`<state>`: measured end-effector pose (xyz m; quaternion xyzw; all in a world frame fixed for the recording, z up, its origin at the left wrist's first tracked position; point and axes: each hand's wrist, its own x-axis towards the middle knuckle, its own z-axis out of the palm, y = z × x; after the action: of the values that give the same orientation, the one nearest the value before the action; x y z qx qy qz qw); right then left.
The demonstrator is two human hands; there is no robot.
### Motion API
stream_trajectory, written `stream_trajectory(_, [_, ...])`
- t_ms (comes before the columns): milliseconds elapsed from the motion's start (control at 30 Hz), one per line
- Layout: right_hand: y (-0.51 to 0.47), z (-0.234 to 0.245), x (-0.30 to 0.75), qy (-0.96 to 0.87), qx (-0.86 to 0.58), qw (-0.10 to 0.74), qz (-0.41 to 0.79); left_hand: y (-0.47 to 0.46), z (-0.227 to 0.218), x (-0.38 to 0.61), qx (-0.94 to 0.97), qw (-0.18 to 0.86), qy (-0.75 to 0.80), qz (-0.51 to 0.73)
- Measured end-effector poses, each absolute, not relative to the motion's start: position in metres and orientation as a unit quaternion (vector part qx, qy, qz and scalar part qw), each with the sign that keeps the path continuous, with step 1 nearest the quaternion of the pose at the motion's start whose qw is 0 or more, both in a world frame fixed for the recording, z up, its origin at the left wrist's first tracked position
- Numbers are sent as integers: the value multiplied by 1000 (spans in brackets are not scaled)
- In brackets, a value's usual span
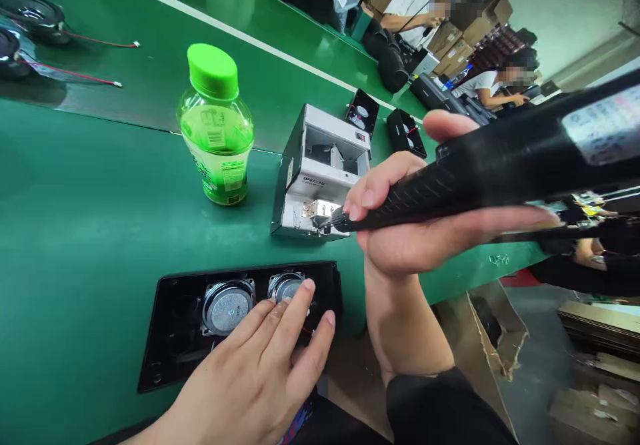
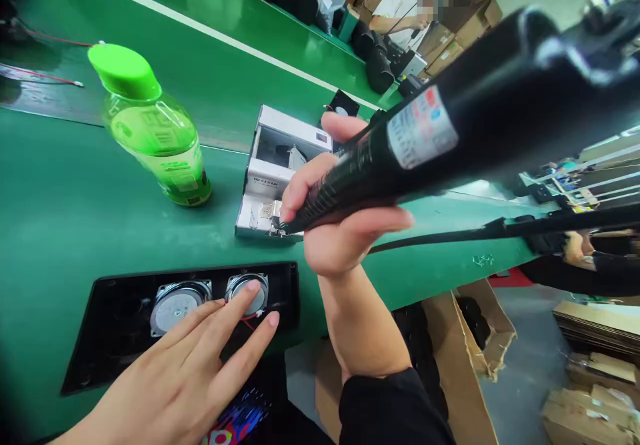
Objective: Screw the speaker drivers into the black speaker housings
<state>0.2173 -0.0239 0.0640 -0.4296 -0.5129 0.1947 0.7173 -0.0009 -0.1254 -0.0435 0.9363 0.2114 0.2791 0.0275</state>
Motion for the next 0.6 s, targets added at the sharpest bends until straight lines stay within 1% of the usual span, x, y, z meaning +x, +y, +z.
stream_trajectory(67, [-26, 64, 220, -521, -431, 710, 198, -129, -45, -1, 933, -7, 216, 288])
stream_trajectory(233, [-27, 61, 221, -506, -428, 724, 193, -137, -54, 2, 926, -11, 217, 309])
stream_trajectory(333, [-29, 62, 216, -493, -439, 713, 237, -138, -55, 2, 924, -12, 221, 312])
stream_trajectory(467, [-50, 75, 215, -471, -418, 722, 287, -138, -56, 2, 923, -14, 223, 313])
stream_trajectory(533, [-67, 84, 219, -493, -396, 710, 310, -140, -58, 3, 924, -15, 223, 310])
stream_trajectory(600, [-84, 89, 224, -538, -397, 666, 330, -143, -60, 5, 923, -17, 226, 312])
